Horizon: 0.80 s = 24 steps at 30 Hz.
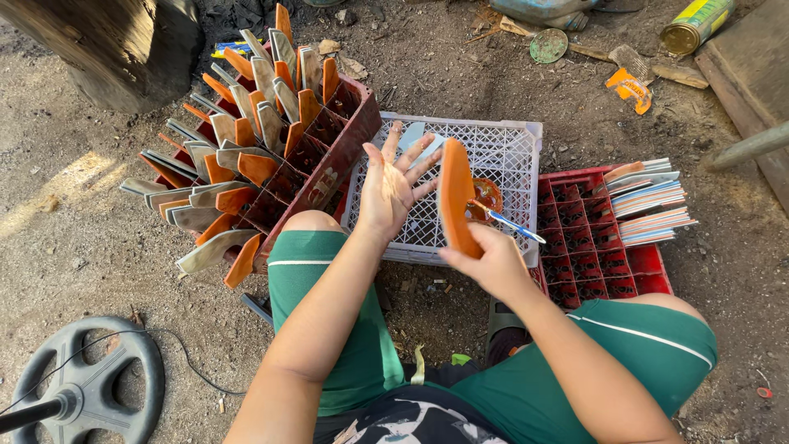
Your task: The person sits on the ground and applies adhesive to curved shoe sole pieces using a brush. They pick up pieces from a crate, apply glue, and place them into another crate. The person also handles white paper-like inserts and places them into the crate.
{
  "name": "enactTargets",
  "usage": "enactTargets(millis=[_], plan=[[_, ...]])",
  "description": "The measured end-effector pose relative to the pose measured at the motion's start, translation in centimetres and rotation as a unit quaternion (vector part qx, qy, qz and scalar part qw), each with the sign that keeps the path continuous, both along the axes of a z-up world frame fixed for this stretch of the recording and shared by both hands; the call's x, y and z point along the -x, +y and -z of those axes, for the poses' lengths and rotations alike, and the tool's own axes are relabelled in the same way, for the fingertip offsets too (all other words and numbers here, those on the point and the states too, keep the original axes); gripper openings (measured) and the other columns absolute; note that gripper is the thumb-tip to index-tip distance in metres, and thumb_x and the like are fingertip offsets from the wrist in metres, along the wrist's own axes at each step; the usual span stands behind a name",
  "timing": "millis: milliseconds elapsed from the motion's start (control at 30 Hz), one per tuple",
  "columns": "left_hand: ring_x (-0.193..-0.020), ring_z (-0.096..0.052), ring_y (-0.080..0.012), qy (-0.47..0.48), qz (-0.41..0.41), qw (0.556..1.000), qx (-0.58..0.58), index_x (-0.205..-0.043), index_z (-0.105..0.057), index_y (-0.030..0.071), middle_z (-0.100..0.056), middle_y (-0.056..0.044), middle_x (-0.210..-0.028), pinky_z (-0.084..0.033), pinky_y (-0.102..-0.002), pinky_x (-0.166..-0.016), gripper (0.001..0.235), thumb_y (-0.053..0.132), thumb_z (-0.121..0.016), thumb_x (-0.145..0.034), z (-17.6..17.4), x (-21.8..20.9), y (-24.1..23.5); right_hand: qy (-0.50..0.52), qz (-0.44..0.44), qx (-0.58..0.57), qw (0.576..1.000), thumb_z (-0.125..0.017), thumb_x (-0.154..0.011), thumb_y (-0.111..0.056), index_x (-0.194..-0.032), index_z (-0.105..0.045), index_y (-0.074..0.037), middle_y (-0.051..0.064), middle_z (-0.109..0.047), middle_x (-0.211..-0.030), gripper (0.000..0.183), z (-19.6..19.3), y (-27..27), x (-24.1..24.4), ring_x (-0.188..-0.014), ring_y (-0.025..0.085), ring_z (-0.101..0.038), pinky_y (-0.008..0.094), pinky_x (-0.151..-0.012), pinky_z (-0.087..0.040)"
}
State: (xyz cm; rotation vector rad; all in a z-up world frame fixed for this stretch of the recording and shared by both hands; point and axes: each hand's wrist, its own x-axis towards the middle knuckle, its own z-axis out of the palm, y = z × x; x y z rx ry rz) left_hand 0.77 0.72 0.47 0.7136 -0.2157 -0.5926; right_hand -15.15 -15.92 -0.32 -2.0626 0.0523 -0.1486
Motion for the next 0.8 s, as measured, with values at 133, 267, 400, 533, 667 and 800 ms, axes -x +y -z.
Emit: enactTargets(millis=[133,267,400,533,667,800], plan=[[-0.136,-0.052,-0.0355,0.070,-0.035,0.997,0.025,-0.165,-0.012,0.020,-0.049,-0.020,-0.152,-0.043,-0.057,-0.112,0.087,0.071,-0.027,-0.096,0.5,-0.8,0.0,0.118,-0.083,-0.525,0.839,-0.077,-0.090,-0.040,-0.118,-0.071,0.002,0.005,-0.066,-0.084,0.051,1.7,-3.5,-0.5,-0.081,0.018,-0.061,0.035,-0.076,-0.046],[-0.136,-0.053,-0.0346,0.088,-0.048,0.995,0.000,-0.165,-0.015,0.018,-0.050,-0.019,-0.152,-0.043,-0.056,-0.113,0.085,0.069,-0.028,-0.097,1.3,-1.2,0.2,0.053,-0.169,-0.699,0.693,-0.071,-0.100,-0.048,-0.126,-0.064,0.003,0.004,-0.065,-0.087,0.058,3.6,-5.0,-0.6,-0.089,0.020,-0.062,0.036,-0.085,-0.048],[-0.136,-0.054,-0.0333,0.077,-0.062,0.992,-0.081,-0.163,-0.018,0.013,-0.051,-0.021,-0.152,-0.044,-0.054,-0.113,0.084,0.066,-0.031,-0.098,2.5,-1.1,-0.2,0.053,-0.152,-0.717,0.678,-0.066,-0.101,-0.052,-0.125,-0.063,0.002,0.009,-0.068,-0.091,0.059,4.8,-5.0,-0.4,-0.090,0.023,-0.064,0.038,-0.086,-0.051],[-0.138,-0.053,-0.0308,0.071,-0.016,0.984,-0.164,-0.163,-0.018,0.012,-0.049,-0.020,-0.153,-0.046,-0.051,-0.111,0.083,0.063,-0.038,-0.100,3.7,-1.0,-0.6,0.061,-0.122,-0.730,0.670,-0.058,-0.106,-0.053,-0.125,-0.062,0.003,0.013,-0.070,-0.094,0.060,4.6,-4.6,-0.3,-0.092,0.028,-0.068,0.042,-0.087,-0.055],[-0.133,-0.056,-0.0322,0.079,-0.012,0.980,-0.180,-0.160,-0.024,0.012,-0.051,-0.019,-0.149,-0.050,-0.051,-0.105,0.078,0.055,-0.046,-0.099,4.7,-1.3,-0.6,0.072,-0.111,-0.762,0.634,-0.049,-0.109,-0.051,-0.124,-0.062,0.003,0.015,-0.072,-0.096,0.057,4.2,-3.9,-0.5,-0.098,0.033,-0.071,0.046,-0.091,-0.057],[-0.131,-0.058,-0.0326,0.094,-0.009,0.976,-0.196,-0.157,-0.030,0.011,-0.053,-0.019,-0.147,-0.052,-0.049,-0.102,0.073,0.050,-0.051,-0.099,5.4,-1.1,-0.8,0.081,-0.079,-0.808,0.579,-0.041,-0.110,-0.053,-0.118,-0.063,0.004,0.019,-0.074,-0.101,0.062,3.9,-3.2,-0.9,-0.111,0.039,-0.070,0.051,-0.101,-0.055]])
